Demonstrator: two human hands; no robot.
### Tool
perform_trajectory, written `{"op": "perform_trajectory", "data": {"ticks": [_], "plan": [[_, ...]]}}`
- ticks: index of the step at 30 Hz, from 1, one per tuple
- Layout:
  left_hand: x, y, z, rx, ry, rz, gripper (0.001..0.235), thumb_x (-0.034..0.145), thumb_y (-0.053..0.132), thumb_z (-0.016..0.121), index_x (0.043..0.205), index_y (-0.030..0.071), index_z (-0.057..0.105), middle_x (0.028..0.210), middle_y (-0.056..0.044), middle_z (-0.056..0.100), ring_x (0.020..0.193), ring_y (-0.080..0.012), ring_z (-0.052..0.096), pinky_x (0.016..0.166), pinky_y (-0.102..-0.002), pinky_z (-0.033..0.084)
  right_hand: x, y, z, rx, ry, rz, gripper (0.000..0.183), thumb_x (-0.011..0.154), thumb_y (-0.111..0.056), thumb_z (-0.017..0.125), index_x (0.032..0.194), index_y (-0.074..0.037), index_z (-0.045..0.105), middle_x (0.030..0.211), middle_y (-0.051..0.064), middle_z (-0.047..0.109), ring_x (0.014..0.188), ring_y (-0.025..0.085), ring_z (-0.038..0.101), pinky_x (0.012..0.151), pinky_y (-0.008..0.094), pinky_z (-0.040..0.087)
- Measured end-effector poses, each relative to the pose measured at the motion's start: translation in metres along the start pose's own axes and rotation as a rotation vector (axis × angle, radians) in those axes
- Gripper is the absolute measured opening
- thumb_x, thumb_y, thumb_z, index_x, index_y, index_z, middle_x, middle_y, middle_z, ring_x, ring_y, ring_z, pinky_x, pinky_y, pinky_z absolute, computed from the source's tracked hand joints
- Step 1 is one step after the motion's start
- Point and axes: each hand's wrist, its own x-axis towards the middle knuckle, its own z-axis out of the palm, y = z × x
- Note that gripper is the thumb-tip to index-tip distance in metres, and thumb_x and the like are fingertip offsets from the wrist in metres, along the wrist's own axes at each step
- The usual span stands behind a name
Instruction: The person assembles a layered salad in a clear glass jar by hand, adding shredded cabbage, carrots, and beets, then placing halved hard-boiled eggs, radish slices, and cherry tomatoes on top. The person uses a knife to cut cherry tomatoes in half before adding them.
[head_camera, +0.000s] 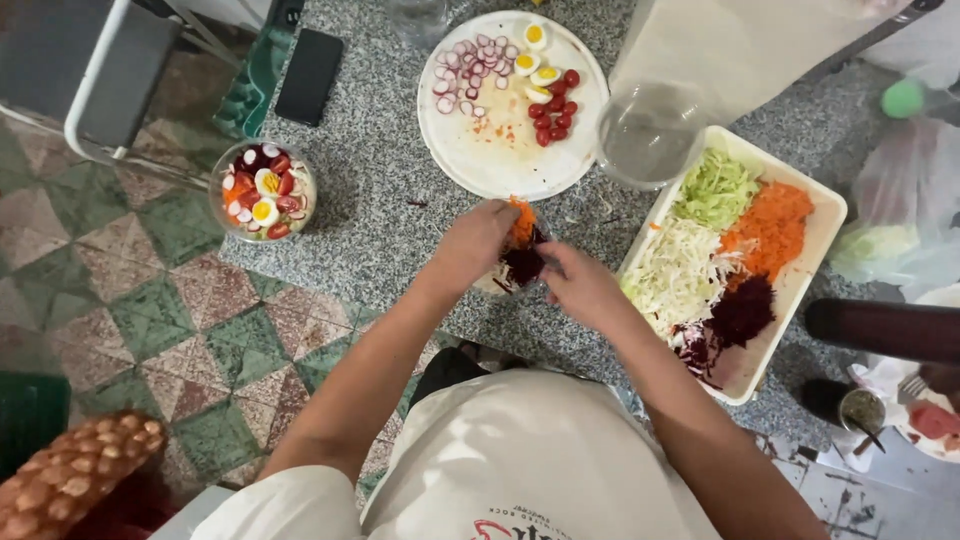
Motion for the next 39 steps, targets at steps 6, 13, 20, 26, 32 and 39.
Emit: {"op": "perform_trajectory", "data": {"ticks": [6, 13, 20, 26, 32, 39], "plan": [[-0.001, 0.028, -0.060, 0.172, -0.021, 0.146, 0.031, 0.095, 0.003, 0.066, 0.127, 0.003, 0.067, 0.122, -0.013, 0.060, 0.101, -0.0331, 0.072, 0.078, -0.037, 0.063, -0.016, -0.033, -0.023, 0.501, 0.024, -0.003, 0.046, 0.095, -0.009, 0.060, 0.134, 0.014, 0.057, 0.109, 0.026, 0.067, 0.078, 0.027, 0.073, 0.050, 0.032, 0.058], [0.015, 0.013, -0.026, 0.275, -0.026, 0.329, 0.022, 0.093, 0.002, 0.065, 0.112, 0.008, 0.073, 0.110, -0.008, 0.066, 0.093, -0.0288, 0.073, 0.074, -0.036, 0.061, 0.010, -0.012, -0.012, 0.333, 0.144, -0.044, 0.032, 0.103, -0.022, 0.062, 0.123, 0.002, 0.064, 0.084, 0.016, 0.074, 0.059, 0.018, 0.070, 0.043, 0.031, 0.054], [0.008, 0.017, -0.032, 0.068, -0.153, 0.153, 0.015, 0.096, 0.001, 0.059, 0.100, 0.001, 0.072, 0.096, -0.015, 0.071, 0.086, -0.0342, 0.073, 0.069, -0.044, 0.060, -0.013, -0.020, -0.021, 0.319, 0.305, -0.029, 0.015, 0.096, -0.016, 0.064, 0.104, -0.006, 0.071, 0.072, 0.015, 0.073, 0.051, 0.018, 0.066, 0.043, 0.030, 0.050], [0.013, 0.016, -0.072, 0.208, -0.081, 0.231, 0.017, 0.097, 0.007, 0.059, 0.101, 0.011, 0.075, 0.095, -0.008, 0.073, 0.081, -0.0278, 0.074, 0.065, -0.040, 0.058, -0.032, -0.019, -0.025, 0.436, 0.380, -0.071, 0.012, 0.095, -0.011, 0.064, 0.103, -0.005, 0.072, 0.072, 0.016, 0.072, 0.052, 0.017, 0.063, 0.047, 0.030, 0.050], [0.010, 0.004, -0.045, 0.264, 0.013, 0.445, 0.013, 0.095, 0.007, 0.065, 0.102, 0.009, 0.075, 0.104, -0.008, 0.073, 0.082, -0.0293, 0.074, 0.066, -0.040, 0.059, -0.067, -0.005, -0.024, 0.525, 0.471, -0.105, 0.013, 0.095, -0.002, 0.062, 0.104, 0.000, 0.072, 0.079, 0.020, 0.071, 0.061, 0.019, 0.065, 0.051, 0.030, 0.053], [0.013, 0.002, -0.013, 0.333, -0.017, 0.396, 0.011, 0.089, 0.007, 0.065, 0.090, 0.011, 0.074, 0.090, -0.006, 0.070, 0.078, -0.0284, 0.072, 0.064, -0.039, 0.058, -0.100, 0.064, -0.008, 0.591, 0.746, -0.212, 0.010, 0.100, 0.007, 0.056, 0.106, 0.008, 0.065, 0.095, 0.025, 0.069, 0.077, 0.028, 0.071, 0.061, 0.033, 0.056]]}}
